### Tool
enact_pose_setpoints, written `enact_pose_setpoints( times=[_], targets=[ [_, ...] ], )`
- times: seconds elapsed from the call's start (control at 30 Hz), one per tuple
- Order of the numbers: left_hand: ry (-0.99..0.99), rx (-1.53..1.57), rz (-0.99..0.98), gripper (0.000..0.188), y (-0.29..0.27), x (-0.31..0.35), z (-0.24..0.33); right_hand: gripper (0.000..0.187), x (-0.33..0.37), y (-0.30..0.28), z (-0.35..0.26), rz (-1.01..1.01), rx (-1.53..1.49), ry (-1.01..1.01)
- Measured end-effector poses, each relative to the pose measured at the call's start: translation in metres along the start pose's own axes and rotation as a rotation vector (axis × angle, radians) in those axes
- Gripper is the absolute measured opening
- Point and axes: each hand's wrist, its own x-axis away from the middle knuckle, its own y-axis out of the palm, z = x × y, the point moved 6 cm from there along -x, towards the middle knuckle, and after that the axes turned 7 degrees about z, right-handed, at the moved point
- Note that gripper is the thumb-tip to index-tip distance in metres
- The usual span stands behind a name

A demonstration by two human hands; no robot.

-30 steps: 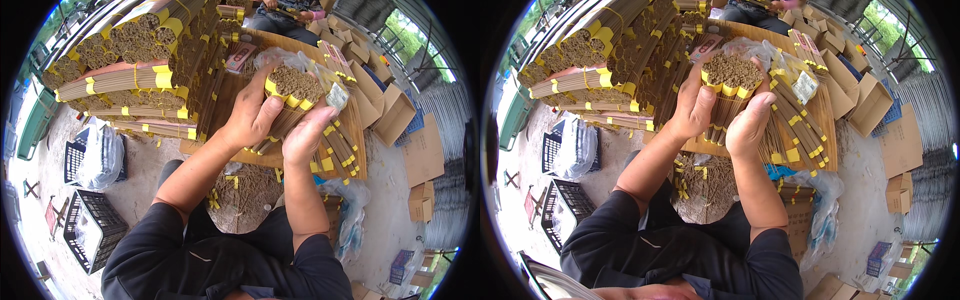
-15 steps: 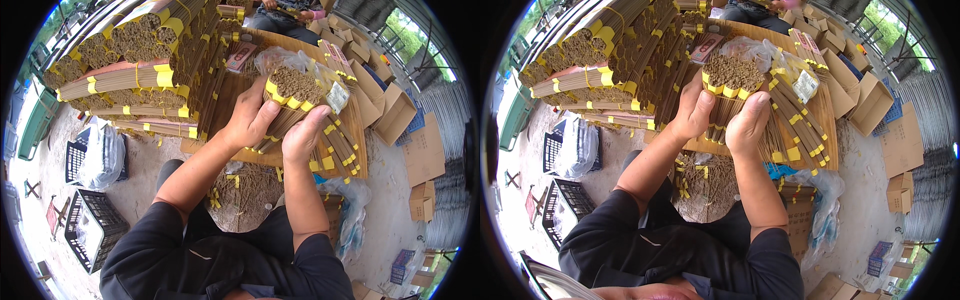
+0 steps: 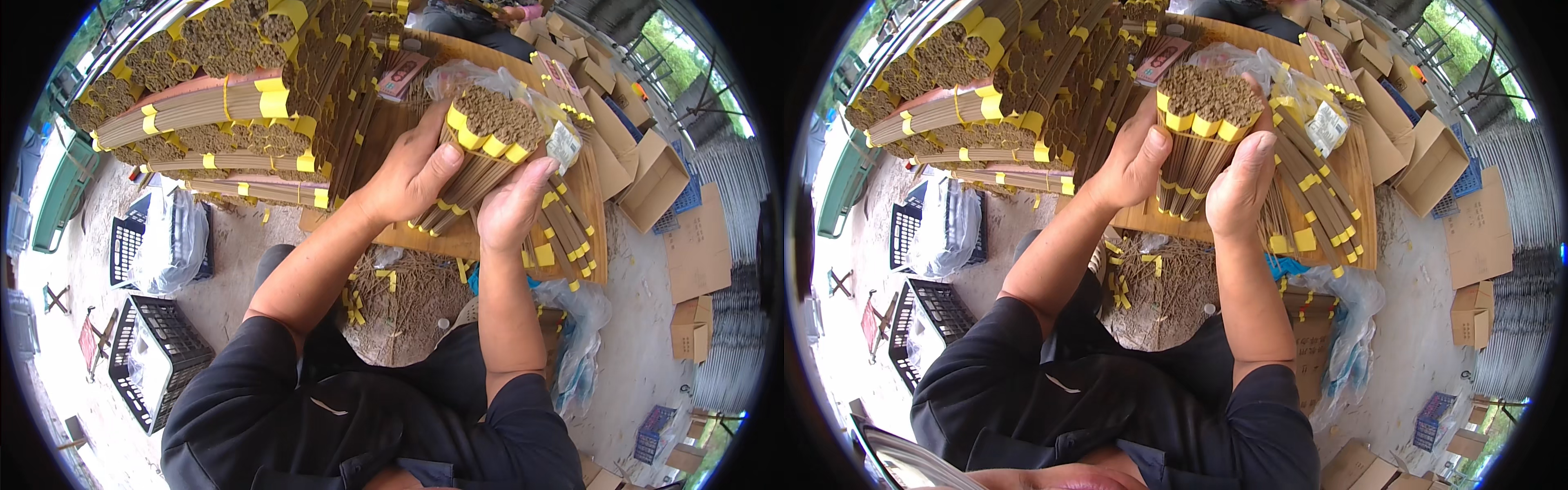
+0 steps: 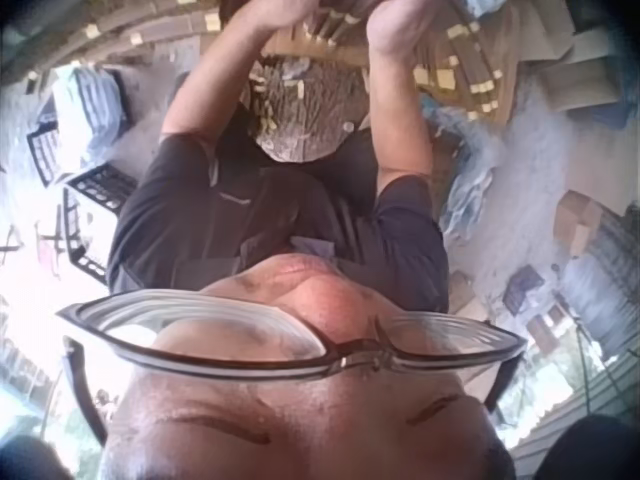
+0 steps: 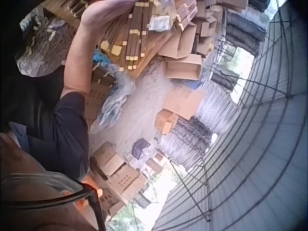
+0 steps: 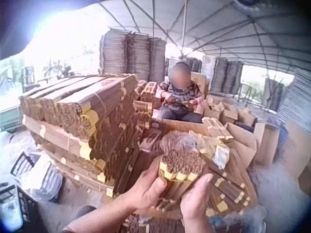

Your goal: The person gathers bundles of incense sticks, aligns them, and secures them with yellow bands. They then place the finished bundles into pink packaging sleeves and stack them on a wooden table.

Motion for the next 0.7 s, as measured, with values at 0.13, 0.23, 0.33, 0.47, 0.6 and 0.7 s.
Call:
enact_pose_setpoints(
  times=[0.13,0.23,0.33,0.47,0.6,0.7],
  targets=[
    [-0.04,0.04,-0.059,0.086,-0.004,0.014,-0.031,0.089,0.013,-0.016,0.022,-0.043,-0.038,-0.055],
    [-0.267,0.195,-0.189,0.098,-0.002,0.048,-0.074,0.105,0.03,-0.041,0.046,-0.051,0.044,0.067],
    [-0.431,0.058,-0.383,0.107,-0.002,0.088,-0.098,0.1,0.055,-0.059,0.071,-0.293,0.279,0.05],
    [-0.27,-0.201,-0.434,0.091,0.002,0.102,-0.112,0.075,0.088,-0.074,0.109,-0.429,0.599,0.261],
    [-0.362,-0.235,-0.481,0.088,0.0,0.093,-0.091,0.065,0.08,-0.06,0.081,-0.351,0.653,0.113],
    [-0.538,-0.187,-0.408,0.091,0.0,0.099,-0.055,0.054,0.081,-0.054,0.066,-0.202,0.483,0.271]
  ],
)
